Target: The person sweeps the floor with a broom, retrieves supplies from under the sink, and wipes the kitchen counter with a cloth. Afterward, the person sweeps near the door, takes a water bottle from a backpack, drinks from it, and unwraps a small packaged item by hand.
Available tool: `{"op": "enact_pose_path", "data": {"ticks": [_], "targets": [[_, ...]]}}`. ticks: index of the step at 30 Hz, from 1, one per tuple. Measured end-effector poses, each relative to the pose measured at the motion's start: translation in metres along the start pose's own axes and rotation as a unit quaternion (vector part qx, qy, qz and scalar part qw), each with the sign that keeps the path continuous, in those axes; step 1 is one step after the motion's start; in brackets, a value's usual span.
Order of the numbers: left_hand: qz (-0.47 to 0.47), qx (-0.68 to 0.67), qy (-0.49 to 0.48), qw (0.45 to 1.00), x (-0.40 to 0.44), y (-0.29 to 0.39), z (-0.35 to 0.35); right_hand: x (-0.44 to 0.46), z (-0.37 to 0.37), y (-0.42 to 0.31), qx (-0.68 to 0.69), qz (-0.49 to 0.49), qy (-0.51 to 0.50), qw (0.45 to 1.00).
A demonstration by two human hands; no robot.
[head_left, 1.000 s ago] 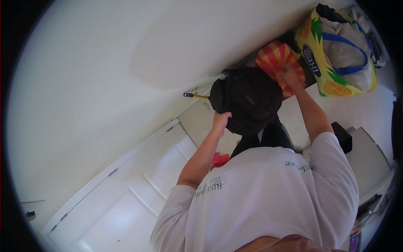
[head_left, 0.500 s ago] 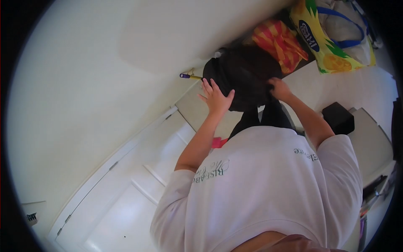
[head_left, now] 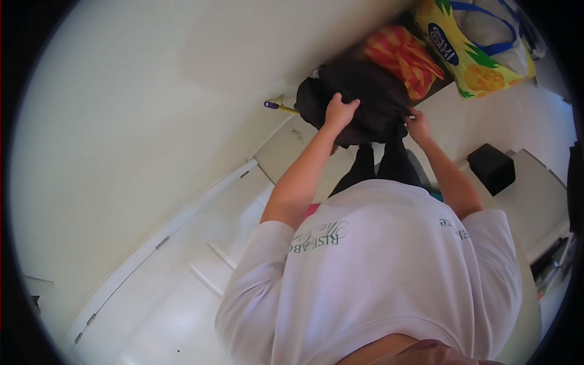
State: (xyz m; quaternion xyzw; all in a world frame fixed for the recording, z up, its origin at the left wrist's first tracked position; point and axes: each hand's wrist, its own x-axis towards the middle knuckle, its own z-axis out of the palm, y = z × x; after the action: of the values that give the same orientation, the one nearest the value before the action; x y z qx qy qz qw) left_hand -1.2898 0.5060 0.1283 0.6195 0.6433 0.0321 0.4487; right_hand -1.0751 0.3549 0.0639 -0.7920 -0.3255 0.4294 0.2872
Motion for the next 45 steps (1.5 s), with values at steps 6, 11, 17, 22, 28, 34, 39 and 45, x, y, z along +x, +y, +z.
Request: {"op": "enact_pose_path", "data": {"ticks": [6,11,17,22,28,34,39,45], "targets": [[-0.229,-0.541,-0.148,0.796,0.021,0.04,-0.033,-0.008,0.001,0.011,0.123,0.087,-0.015,0.988],[-0.202,-0.45,-0.179,0.851,0.025,0.055,-0.036,-0.006,0.016,0.04,0.227,0.16,0.031,0.96],[-0.317,-0.586,-0.138,0.733,0.014,0.069,-0.029,-0.033,0.062,0.057,-0.405,-0.244,-0.169,0.865],[-0.26,-0.541,-0.198,0.775,0.037,0.032,-0.009,-0.036,0.05,0.033,-0.618,-0.187,-0.356,0.675],[-0.191,-0.472,-0.112,0.853,0.05,0.036,-0.037,-0.055,0.015,-0.001,-0.635,-0.224,-0.377,0.637],[-0.161,-0.55,-0.203,0.794,0.051,0.028,-0.038,-0.049,0.028,-0.005,-0.669,-0.216,-0.406,0.583],[-0.186,-0.574,-0.184,0.776,0.036,0.035,-0.04,-0.042,0.054,0.005,-0.651,-0.189,-0.394,0.621],[-0.237,-0.552,-0.145,0.786,-0.021,0.039,-0.035,0.022,0.109,0.022,-0.588,-0.162,-0.37,0.701]]}}
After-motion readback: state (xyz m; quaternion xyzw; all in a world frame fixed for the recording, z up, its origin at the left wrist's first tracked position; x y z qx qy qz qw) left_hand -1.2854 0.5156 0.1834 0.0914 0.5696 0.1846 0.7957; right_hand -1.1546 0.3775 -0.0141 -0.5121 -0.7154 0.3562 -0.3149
